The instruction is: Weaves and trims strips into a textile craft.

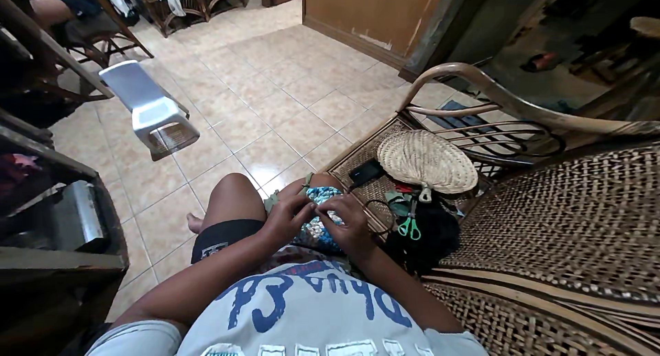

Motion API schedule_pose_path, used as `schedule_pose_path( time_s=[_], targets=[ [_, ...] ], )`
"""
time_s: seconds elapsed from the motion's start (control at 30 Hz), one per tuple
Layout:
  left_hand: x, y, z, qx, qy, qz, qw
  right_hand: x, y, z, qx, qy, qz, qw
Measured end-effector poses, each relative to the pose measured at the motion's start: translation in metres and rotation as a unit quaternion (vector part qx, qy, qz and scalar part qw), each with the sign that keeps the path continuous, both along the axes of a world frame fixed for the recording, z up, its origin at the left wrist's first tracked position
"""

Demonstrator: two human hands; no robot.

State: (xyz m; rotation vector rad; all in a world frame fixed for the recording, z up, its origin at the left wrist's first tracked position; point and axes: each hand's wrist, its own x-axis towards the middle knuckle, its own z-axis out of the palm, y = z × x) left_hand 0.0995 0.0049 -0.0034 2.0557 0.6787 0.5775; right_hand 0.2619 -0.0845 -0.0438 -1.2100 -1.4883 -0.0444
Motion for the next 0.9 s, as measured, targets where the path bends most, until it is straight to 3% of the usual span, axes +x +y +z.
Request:
schedule_pose_path(
  time_s=[0.27,0.6,0.9],
  targets=[
    [0.001,0.002,0.007,-0.184,-0.022,0.010,0.983,0.003,0.004,-0.009,-0.012,-0.090,-0.017,0.996],
    [0.001,0.003,0.005,-0.287,-0.068,0.006,0.955,0.008,0.006,-0.012,-0.018,-0.105,0.000,0.994],
    [0.003,0.004,0.000,-0.255,-0.034,0.030,0.966,0.011,0.006,-0.013,-0.018,-0.127,0.007,0.992]
  ],
)
